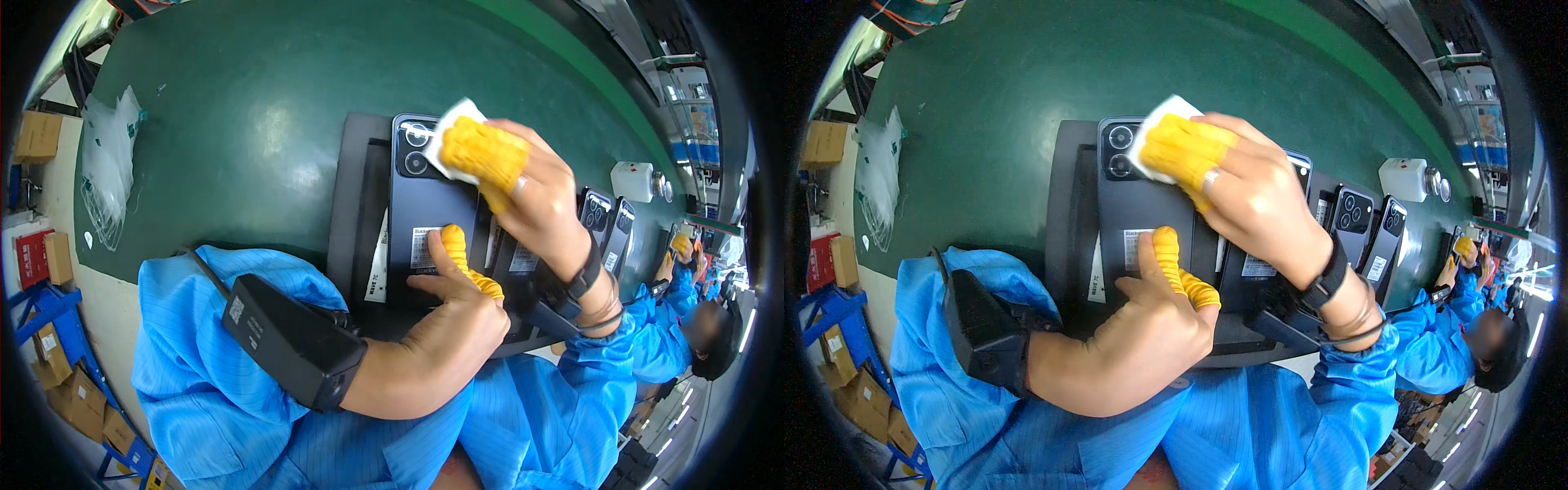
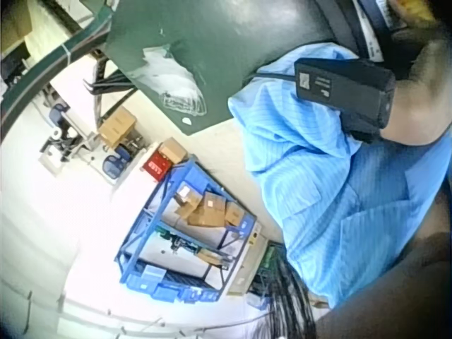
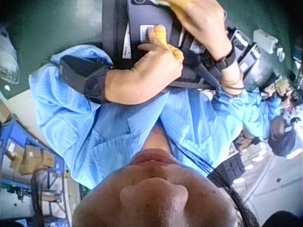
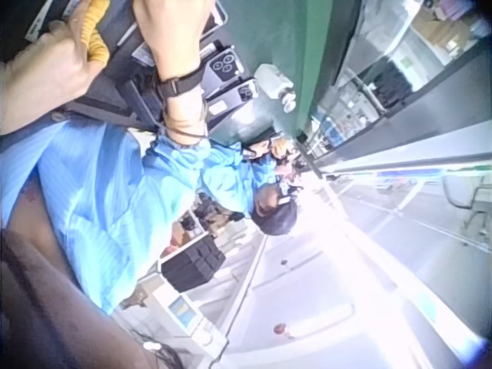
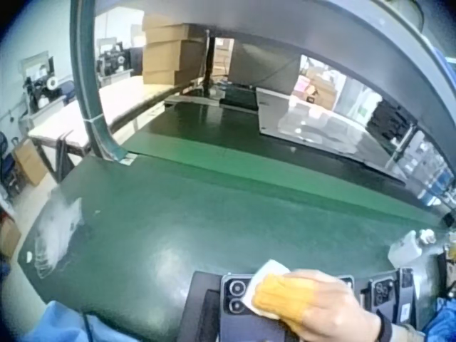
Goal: Cleaning the back surface of multiple smartphones using a cloth and liquid.
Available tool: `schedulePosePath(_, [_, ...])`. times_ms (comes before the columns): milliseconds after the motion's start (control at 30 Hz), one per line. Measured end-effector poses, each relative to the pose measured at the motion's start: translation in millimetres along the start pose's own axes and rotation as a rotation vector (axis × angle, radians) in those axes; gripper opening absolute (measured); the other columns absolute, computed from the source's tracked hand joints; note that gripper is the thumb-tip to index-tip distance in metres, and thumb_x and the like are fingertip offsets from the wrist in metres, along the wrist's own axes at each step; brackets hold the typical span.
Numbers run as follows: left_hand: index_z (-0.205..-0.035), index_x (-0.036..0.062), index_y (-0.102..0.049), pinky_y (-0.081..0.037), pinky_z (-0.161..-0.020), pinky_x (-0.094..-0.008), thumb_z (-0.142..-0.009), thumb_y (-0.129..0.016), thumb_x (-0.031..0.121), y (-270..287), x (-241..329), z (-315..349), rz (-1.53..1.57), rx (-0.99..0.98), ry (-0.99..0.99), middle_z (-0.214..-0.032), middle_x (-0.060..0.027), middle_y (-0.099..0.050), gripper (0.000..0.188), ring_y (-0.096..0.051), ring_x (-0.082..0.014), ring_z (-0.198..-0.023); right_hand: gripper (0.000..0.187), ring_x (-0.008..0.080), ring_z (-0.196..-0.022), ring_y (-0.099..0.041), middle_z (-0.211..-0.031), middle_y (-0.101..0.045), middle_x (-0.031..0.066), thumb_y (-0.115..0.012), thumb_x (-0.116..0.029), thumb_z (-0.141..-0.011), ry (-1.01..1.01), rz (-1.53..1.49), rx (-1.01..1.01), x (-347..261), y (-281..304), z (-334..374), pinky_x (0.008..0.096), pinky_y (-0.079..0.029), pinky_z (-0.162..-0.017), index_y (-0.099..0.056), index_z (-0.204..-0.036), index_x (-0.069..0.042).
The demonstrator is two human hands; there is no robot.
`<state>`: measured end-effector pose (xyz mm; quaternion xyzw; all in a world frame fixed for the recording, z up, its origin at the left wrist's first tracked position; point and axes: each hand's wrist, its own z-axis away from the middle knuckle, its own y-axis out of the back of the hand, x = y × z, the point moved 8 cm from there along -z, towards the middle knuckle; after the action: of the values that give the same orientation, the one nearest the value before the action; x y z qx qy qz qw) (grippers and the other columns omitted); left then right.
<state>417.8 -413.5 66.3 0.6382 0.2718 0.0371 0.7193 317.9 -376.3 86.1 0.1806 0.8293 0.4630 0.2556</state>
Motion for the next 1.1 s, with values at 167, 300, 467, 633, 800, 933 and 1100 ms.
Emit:
schedulePosePath(167, [-0.090,-0.0080,-0.069,-0.058,-0.057,-0.0354,-0.065,-0.065,0.011,0.5,-4.3,1.5,0.194,0.009,0.049,-0.083,-0.0218,-0.069,0.031,-0.067,-0.0289,-0.065,0.027,0.0296,-0.091,-0.066,-0.096,-0.068,0.0144,-0.065,-0.004,-0.060,0.166,-0.058,-0.031,-10.5,-21.4,-11.8,0.0440,-0.051,-0.090,-0.067,-0.087,0.000])
schedulePosePath(300, [-0.079,0.0096,-0.062,-0.049,-0.040,-0.0359,-0.076,-0.056,0.019,-4.3,9.0,-0.9,0.066,0.074,-0.072,-0.057,-0.0237,-0.062,0.011,-0.065,-0.0337,-0.054,0.030,0.0292,-0.090,-0.067,-0.097,-0.069,0.0131,-0.065,-0.005,-0.057,0.081,-0.008,-0.106,-8.1,-3.3,7.9,0.0427,-0.052,-0.089,-0.069,-0.086,-0.002])
schedulePosePath(467, [-0.078,0.0090,-0.061,-0.052,-0.042,-0.0380,-0.077,-0.056,0.019,0.7,6.1,-0.9,0.054,0.070,-0.042,-0.062,-0.0255,-0.063,0.012,-0.066,-0.0394,-0.060,0.024,0.0303,-0.086,-0.067,-0.093,-0.069,0.0133,-0.065,-0.005,-0.057,0.123,-0.042,-0.023,-13.2,-13.0,-13.3,0.0432,-0.053,-0.087,-0.067,-0.081,-0.001])
schedulePosePath(633, [-0.081,0.0070,-0.063,-0.049,-0.040,-0.0370,-0.078,-0.056,0.019,-1.0,4.6,-1.1,0.062,0.062,-0.065,-0.062,-0.0288,-0.062,0.014,-0.067,-0.0449,-0.066,0.022,0.0304,-0.091,-0.066,-0.097,-0.068,0.0113,-0.065,-0.006,-0.057,0.093,0.021,-0.050,-3.0,0.4,-7.8,0.0428,-0.053,-0.088,-0.067,-0.079,-0.002])
schedulePosePath(800, [-0.078,0.0054,-0.063,-0.047,-0.039,-0.0372,-0.079,-0.056,0.018,-3.1,7.6,-3.0,0.089,0.024,-0.028,-0.058,-0.0265,-0.060,0.015,-0.065,-0.0486,-0.070,0.019,0.0320,-0.089,-0.067,-0.083,-0.069,0.0099,-0.065,-0.008,-0.057,0.136,-0.036,0.039,-12.2,-14.6,-15.2,0.0432,-0.052,-0.089,-0.064,-0.075,-0.002])
schedulePosePath(933, [-0.074,0.0047,-0.063,-0.047,-0.038,-0.0382,-0.080,-0.057,0.019,-3.0,2.7,0.5,0.146,0.076,0.006,-0.057,-0.0237,-0.059,0.017,-0.065,-0.0512,-0.071,0.026,0.0307,-0.086,-0.067,-0.086,-0.069,0.0105,-0.070,-0.003,-0.059,0.076,-0.021,-0.064,-0.2,-4.0,-0.5,0.0449,-0.053,-0.088,-0.068,-0.085,-0.003])
schedulePosePath(1100, [-0.075,0.0050,-0.063,-0.048,-0.039,-0.0372,-0.079,-0.057,0.020,-1.0,7.2,-1.8,0.087,-0.011,-0.039,-0.059,-0.0263,-0.060,0.016,-0.065,-0.0507,-0.072,0.032,0.0300,-0.089,-0.067,-0.093,-0.070,0.0106,-0.070,-0.002,-0.062,0.011,0.052,-0.021,9.0,12.3,6.2,0.0437,-0.053,-0.089,-0.068,-0.094,-0.003])
